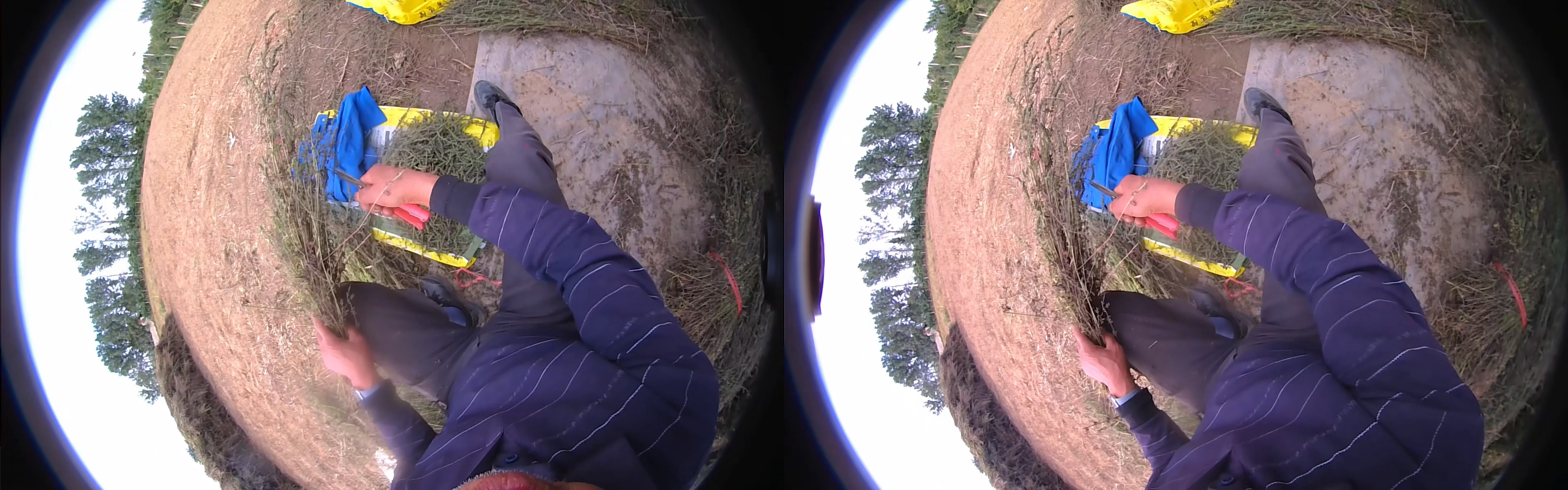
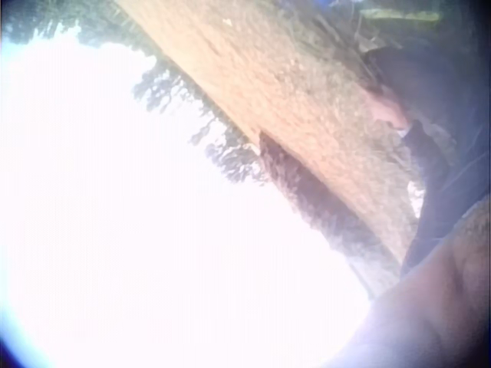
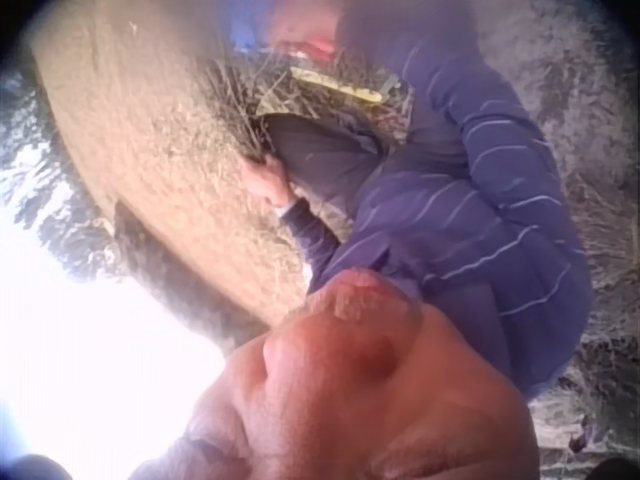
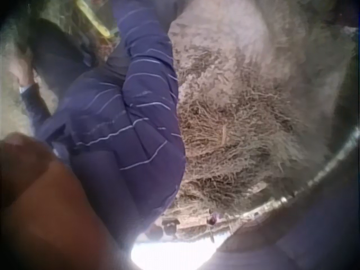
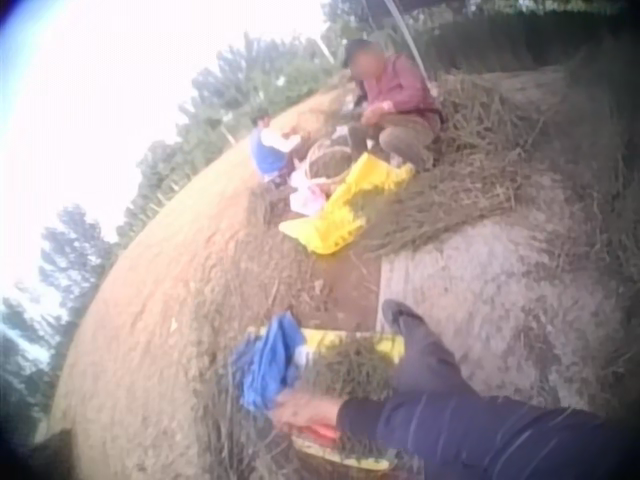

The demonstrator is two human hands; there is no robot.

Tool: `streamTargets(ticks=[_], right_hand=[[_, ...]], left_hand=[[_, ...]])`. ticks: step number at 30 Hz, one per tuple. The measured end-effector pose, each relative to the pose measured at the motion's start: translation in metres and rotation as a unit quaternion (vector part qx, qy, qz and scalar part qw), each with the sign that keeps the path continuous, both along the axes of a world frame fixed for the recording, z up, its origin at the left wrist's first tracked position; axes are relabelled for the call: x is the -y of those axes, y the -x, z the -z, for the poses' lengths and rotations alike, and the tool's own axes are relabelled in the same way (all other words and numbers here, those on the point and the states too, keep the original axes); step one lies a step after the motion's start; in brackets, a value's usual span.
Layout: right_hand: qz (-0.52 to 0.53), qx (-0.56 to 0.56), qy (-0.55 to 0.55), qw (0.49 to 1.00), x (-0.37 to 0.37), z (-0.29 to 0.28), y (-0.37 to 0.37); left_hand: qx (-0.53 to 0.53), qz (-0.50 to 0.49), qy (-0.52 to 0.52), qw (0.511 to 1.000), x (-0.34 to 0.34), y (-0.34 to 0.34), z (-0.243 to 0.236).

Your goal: The person sits on the ground and uses red-handled shears to trim a bundle of green plant stems, repeatedly cutting and placing trimmed pieces into a yellow bag. A blue cloth and additional plant material are nearby, and another person is visible working in the background.

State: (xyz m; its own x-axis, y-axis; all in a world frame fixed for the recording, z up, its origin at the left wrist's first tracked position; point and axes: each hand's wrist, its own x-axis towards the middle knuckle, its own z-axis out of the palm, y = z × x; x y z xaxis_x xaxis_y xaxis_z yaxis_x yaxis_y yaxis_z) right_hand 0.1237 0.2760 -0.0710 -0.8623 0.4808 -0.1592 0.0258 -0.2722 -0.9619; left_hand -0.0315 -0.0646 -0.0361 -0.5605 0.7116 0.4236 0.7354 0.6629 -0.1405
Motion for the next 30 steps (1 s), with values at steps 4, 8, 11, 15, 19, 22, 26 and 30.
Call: streamTargets(ticks=[4,8,11,15,19,22,26,30], right_hand=[[0.057,0.029,-0.001,0.998,0.0,-0.002,0.005],[0.083,-0.02,0.01,0.996,-0.007,0.009,0.004],[0.087,-0.035,0.006,0.996,-0.01,0.008,0.004],[0.086,-0.025,-0.035,0.995,-0.016,0.006,0.006],[0.063,-0.014,-0.087,0.994,-0.024,0.01,0.013],[0.093,0.04,-0.05,0.994,-0.017,0.002,0.018],[0.122,0.01,-0.034,0.992,-0.012,-0.001,0.018],[0.124,0.022,-0.085,0.988,-0.016,0.004,0.019]], left_hand=[[0.005,0.007,-0.012,1.0,-0.001,-0.001,0.0],[0.014,0.005,-0.016,1.0,-0.003,-0.004,-0.002],[0.015,0.0,-0.013,1.0,-0.002,-0.003,-0.002],[0.002,-0.006,0.006,1.0,-0.003,-0.003,-0.003],[0.015,-0.004,0.003,1.0,-0.007,-0.005,-0.004],[0.013,-0.008,0.006,1.0,-0.007,-0.005,-0.004],[0.015,0.007,-0.005,1.0,-0.004,0.0,-0.001],[0.0,0.04,-0.023,0.999,-0.004,0.005,0.002]])
